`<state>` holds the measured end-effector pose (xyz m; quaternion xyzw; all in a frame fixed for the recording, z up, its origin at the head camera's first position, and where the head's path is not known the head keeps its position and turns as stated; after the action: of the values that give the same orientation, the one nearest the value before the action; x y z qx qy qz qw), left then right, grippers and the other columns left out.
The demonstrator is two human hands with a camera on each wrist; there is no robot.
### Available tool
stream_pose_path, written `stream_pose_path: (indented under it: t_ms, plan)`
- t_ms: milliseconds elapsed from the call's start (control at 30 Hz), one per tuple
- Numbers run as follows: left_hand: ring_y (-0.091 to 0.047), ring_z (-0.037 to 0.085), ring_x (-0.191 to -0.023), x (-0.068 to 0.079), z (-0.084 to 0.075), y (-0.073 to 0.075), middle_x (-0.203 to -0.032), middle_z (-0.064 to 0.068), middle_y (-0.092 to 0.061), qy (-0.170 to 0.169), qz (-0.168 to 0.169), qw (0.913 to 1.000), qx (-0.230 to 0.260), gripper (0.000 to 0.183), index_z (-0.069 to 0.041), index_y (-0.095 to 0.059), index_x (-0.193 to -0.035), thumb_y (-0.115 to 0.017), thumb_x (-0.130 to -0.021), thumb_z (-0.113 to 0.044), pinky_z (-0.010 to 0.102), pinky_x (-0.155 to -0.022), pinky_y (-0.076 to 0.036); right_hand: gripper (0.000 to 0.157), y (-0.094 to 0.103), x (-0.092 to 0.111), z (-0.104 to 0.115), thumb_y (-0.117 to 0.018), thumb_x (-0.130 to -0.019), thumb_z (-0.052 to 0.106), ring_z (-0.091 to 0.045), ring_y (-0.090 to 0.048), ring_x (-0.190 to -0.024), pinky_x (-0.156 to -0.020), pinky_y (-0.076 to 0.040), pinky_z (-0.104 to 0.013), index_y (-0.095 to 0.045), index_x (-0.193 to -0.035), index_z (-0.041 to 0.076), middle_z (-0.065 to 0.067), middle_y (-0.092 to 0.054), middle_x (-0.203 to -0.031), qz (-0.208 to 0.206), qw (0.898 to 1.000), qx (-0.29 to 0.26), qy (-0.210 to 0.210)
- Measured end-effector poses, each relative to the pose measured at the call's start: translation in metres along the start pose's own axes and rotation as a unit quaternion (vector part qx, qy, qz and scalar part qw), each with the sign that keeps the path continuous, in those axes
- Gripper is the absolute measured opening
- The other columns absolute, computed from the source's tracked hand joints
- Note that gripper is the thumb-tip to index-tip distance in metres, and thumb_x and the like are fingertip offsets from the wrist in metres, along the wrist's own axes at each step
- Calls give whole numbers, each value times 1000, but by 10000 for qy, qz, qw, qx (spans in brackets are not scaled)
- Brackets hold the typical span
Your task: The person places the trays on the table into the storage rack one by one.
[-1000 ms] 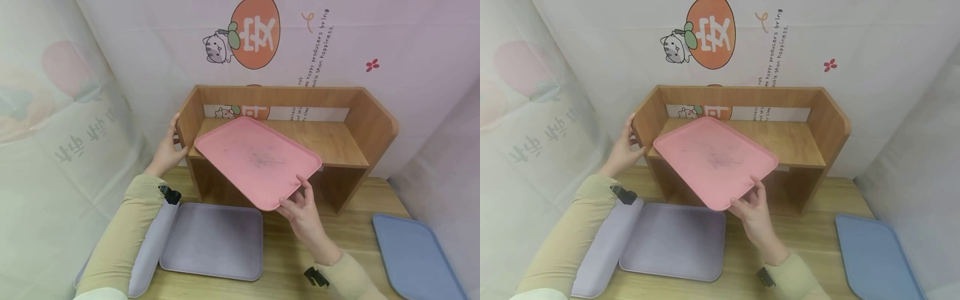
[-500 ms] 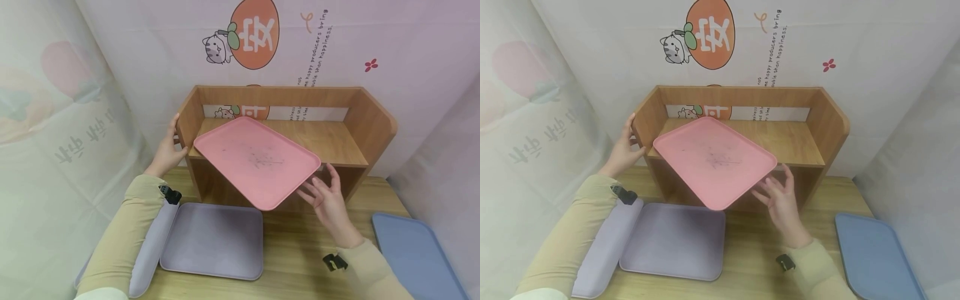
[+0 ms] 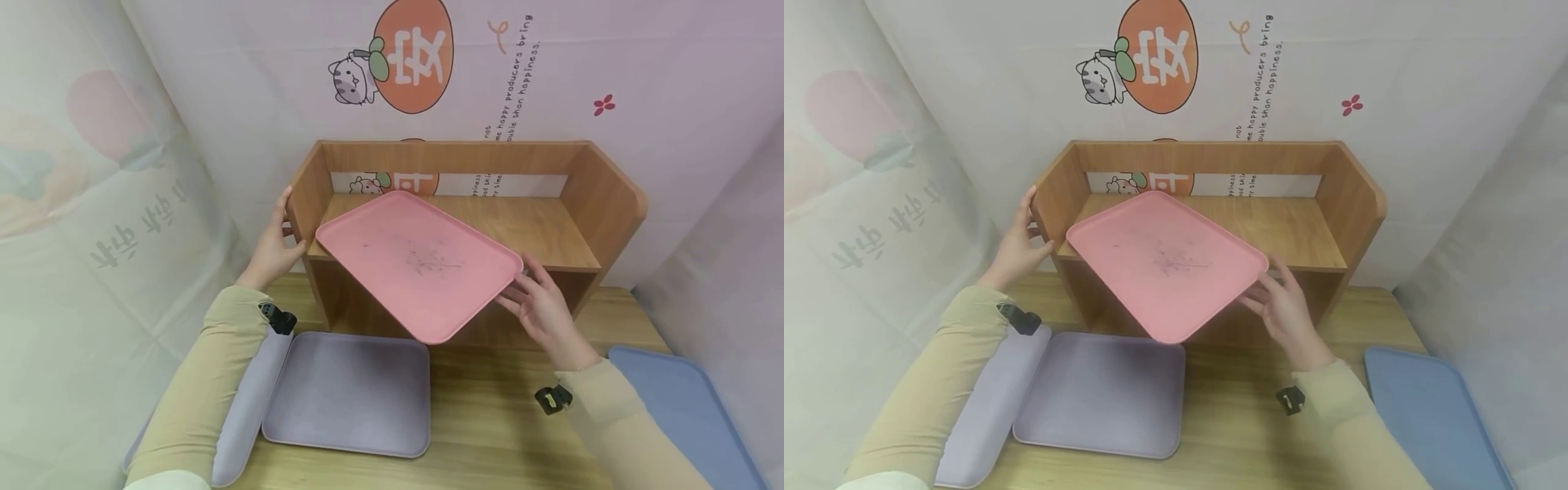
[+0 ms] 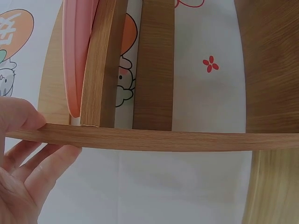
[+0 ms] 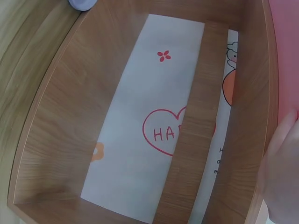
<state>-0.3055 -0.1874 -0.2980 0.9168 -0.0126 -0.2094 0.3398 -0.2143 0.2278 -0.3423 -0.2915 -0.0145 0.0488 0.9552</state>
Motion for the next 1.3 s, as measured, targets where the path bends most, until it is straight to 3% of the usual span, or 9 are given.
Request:
stream_pose_path:
  t_ms: [167, 267, 500, 700, 867, 1000, 1133, 1300]
  plan:
    - [-50, 48, -116, 1, 0, 1, -139, 28, -37, 29, -23, 10000, -31, 98, -38, 0, -150, -60, -85, 2, 59, -86, -50, 69, -3, 5, -3, -45, -98, 5, -12, -68, -87, -74, -58, -28, -2, -152, 6, 3, -62, -112, -11, 9998, -74, 201]
    - [-50, 47, -115, 2, 0, 1, -139, 27, -38, 31, -32, 10000, -51, 98, -40, 0, -150, -61, -85, 2, 59, -86, -50, 66, -6, 10, -6, -47, -97, 3, -12, -68, -84, -71, -58, -28, -9, -152, 6, 2, -64, -109, -139, 9991, -228, 344]
    - [-51, 47, -115, 2, -1, 0, -137, 28, -39, -18, -55, 10000, -45, 98, -38, 0, -150, -61, -85, 3, 58, -87, -49, 32, -16, 21, -13, -48, -95, -2, -16, -69, -77, -66, -58, -30, -42, -125, 8, -2, -66, -100, -516, 9934, -793, 643]
    - [-50, 48, -116, 1, 0, -1, -139, 28, -37, 36, -13, 10000, -21, 99, -39, 1, -150, -61, -85, 3, 59, -87, -49, 30, -22, 30, -19, -46, -95, -3, -17, -70, -78, -68, -59, -31, -37, -120, 11, -3, -63, -99, -523, 9920, -1005, 564]
    - [-51, 48, -115, 1, 0, 0, -138, 28, -37, -2, -28, 10000, 7, 98, -38, 0, -150, -61, -85, 3, 59, -86, -49, 22, -22, 36, -24, -42, -95, -8, -20, -70, -80, -75, -58, -33, -49, -107, 9, -6, -64, -100, -93, 9908, -1241, 540]
    - [-51, 48, -114, 1, 1, 1, -138, 28, -38, -68, -75, 9999, -6, 98, -37, 0, -151, -61, -85, 4, 59, -86, -50, 25, -22, 38, -27, -37, -96, -8, -22, -69, -86, -81, -57, -36, -55, -101, 8, -7, -64, -101, 423, 9894, -1306, 464]
    - [-52, 49, -113, 2, 1, 1, -136, 29, -39, -127, -100, 9999, -22, 98, -34, -1, -151, -60, -84, 5, 58, -86, -50, 30, -24, 39, -31, -32, -97, -9, -22, -68, -93, -87, -54, -35, -55, -106, 8, -7, -62, -106, 1097, 9863, -1190, 305]
    - [-51, 48, -114, 2, 1, 0, -137, 29, -38, -151, -98, 9998, 5, 97, -34, -1, -151, -60, -84, 5, 58, -86, -50, 38, -29, 38, -37, -30, -95, -13, -19, -65, -101, -95, -50, -35, -50, -117, 10, -8, -62, -111, 2000, 9741, -1047, 124]
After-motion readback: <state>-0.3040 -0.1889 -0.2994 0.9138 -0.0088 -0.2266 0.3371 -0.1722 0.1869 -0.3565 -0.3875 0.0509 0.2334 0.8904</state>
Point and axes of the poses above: each hand's wrist, its own x-axis away from the middle knuckle, its own y-axis out of the back of the hand, z = x × y, the point moved 2 cm from there along -x, towards the middle knuckle
